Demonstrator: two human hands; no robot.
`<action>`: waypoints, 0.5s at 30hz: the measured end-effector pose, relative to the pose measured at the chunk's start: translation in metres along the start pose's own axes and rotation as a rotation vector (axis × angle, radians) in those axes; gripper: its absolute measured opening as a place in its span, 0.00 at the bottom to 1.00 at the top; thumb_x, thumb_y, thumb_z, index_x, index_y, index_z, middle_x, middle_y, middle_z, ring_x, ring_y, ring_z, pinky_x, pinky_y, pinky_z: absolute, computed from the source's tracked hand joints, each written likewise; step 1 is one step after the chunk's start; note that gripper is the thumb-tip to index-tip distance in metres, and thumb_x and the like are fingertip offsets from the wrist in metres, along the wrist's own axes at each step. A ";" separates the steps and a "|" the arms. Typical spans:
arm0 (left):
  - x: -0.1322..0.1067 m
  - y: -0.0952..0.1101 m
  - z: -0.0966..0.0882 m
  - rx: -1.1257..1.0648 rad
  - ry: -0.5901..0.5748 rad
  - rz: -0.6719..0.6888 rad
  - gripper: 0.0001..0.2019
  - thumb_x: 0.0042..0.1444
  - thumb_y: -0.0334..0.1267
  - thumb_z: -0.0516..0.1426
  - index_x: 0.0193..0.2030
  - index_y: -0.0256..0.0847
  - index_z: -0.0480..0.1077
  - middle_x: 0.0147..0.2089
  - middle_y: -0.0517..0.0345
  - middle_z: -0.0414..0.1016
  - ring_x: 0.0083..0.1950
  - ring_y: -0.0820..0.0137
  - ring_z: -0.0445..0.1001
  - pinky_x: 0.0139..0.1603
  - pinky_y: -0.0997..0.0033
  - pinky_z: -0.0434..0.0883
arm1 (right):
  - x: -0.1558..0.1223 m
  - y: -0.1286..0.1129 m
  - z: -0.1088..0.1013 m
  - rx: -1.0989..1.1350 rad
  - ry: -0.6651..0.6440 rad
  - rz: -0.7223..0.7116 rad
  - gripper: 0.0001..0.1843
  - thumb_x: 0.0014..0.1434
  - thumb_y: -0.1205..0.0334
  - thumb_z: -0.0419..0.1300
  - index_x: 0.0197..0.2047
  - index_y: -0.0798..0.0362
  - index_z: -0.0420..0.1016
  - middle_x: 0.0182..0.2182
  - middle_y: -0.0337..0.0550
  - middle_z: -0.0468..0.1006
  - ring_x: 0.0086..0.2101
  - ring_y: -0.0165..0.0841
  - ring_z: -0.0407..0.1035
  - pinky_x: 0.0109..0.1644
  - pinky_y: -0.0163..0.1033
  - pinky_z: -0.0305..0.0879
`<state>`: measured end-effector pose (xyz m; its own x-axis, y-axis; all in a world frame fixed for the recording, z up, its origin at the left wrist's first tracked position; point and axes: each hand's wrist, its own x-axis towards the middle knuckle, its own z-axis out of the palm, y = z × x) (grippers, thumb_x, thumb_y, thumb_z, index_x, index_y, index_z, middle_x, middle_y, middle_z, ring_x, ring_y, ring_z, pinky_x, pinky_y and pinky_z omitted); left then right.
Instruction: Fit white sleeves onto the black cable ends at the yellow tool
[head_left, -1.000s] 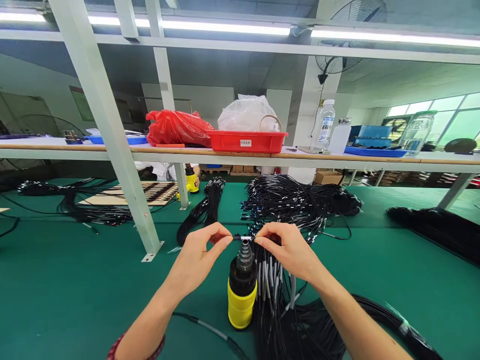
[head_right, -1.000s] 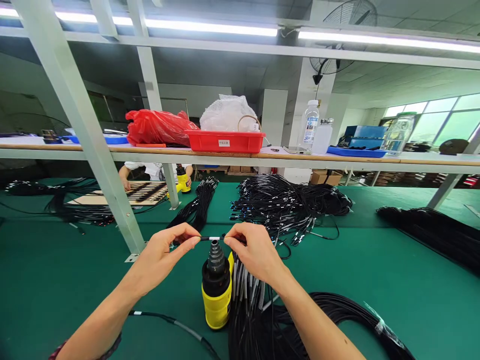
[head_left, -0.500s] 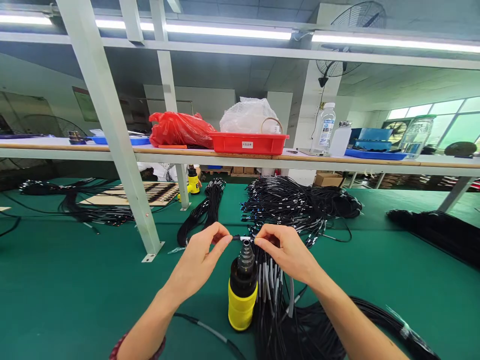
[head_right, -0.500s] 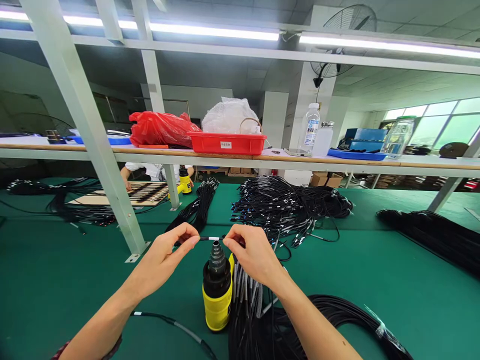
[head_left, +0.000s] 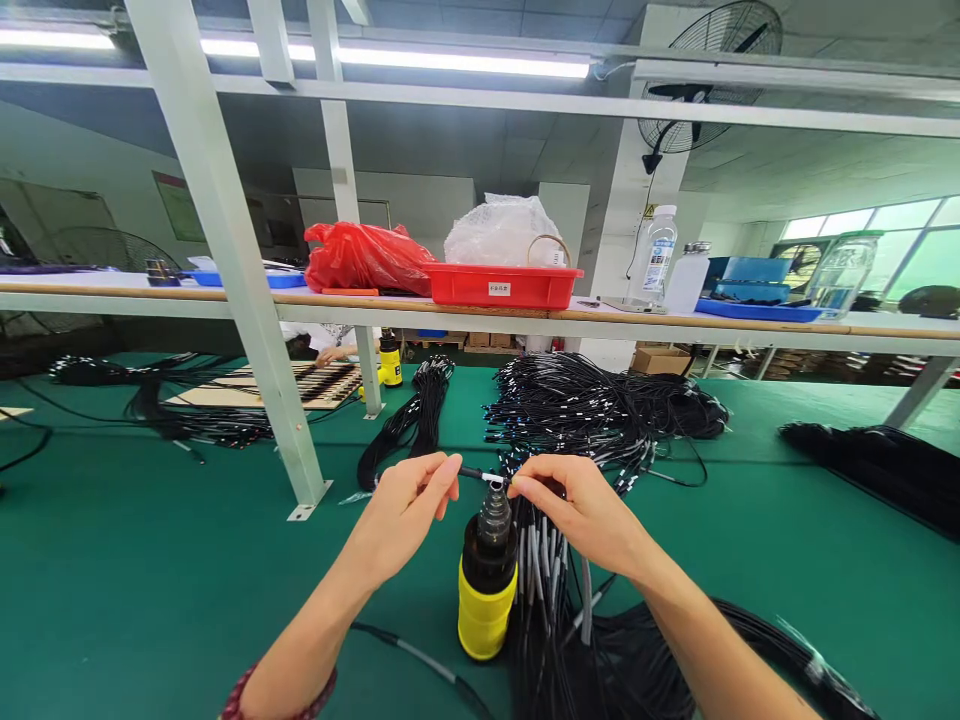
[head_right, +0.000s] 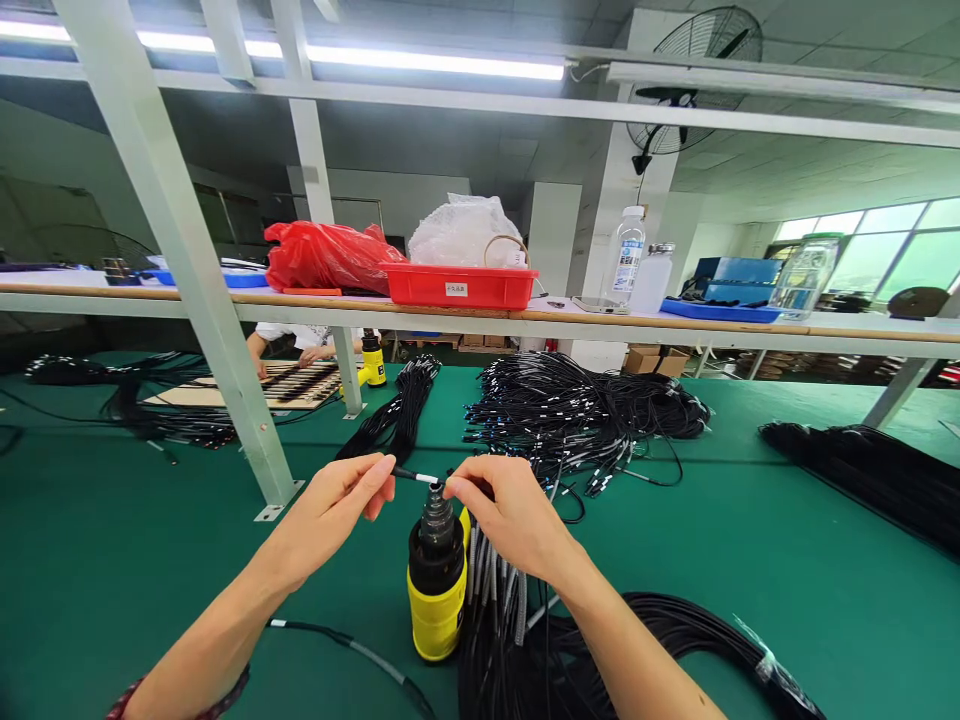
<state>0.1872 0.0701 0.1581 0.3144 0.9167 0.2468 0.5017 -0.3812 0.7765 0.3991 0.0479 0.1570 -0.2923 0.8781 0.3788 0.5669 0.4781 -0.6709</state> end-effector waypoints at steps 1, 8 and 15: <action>0.000 0.000 0.000 -0.007 -0.006 0.005 0.24 0.64 0.55 0.44 0.25 0.41 0.64 0.21 0.65 0.61 0.25 0.72 0.59 0.27 0.73 0.55 | 0.000 -0.001 0.000 -0.001 -0.002 -0.005 0.15 0.65 0.61 0.52 0.33 0.52 0.78 0.28 0.36 0.77 0.27 0.28 0.63 0.31 0.33 0.54; 0.000 0.001 0.003 -0.104 -0.023 0.008 0.22 0.63 0.53 0.46 0.25 0.41 0.65 0.23 0.64 0.64 0.28 0.71 0.62 0.29 0.74 0.58 | -0.002 -0.002 -0.002 -0.033 -0.010 -0.030 0.16 0.66 0.62 0.51 0.32 0.52 0.77 0.26 0.35 0.74 0.27 0.28 0.63 0.31 0.33 0.54; 0.001 0.002 0.004 -0.063 -0.001 0.048 0.18 0.63 0.50 0.49 0.28 0.41 0.66 0.26 0.63 0.66 0.30 0.70 0.63 0.31 0.73 0.60 | 0.002 0.005 -0.001 -0.016 0.064 0.004 0.10 0.62 0.62 0.56 0.30 0.53 0.75 0.25 0.37 0.74 0.26 0.29 0.61 0.30 0.33 0.54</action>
<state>0.1919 0.0693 0.1575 0.3375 0.8975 0.2838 0.4348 -0.4161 0.7986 0.4022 0.0521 0.1547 -0.2409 0.8767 0.4164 0.5801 0.4740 -0.6624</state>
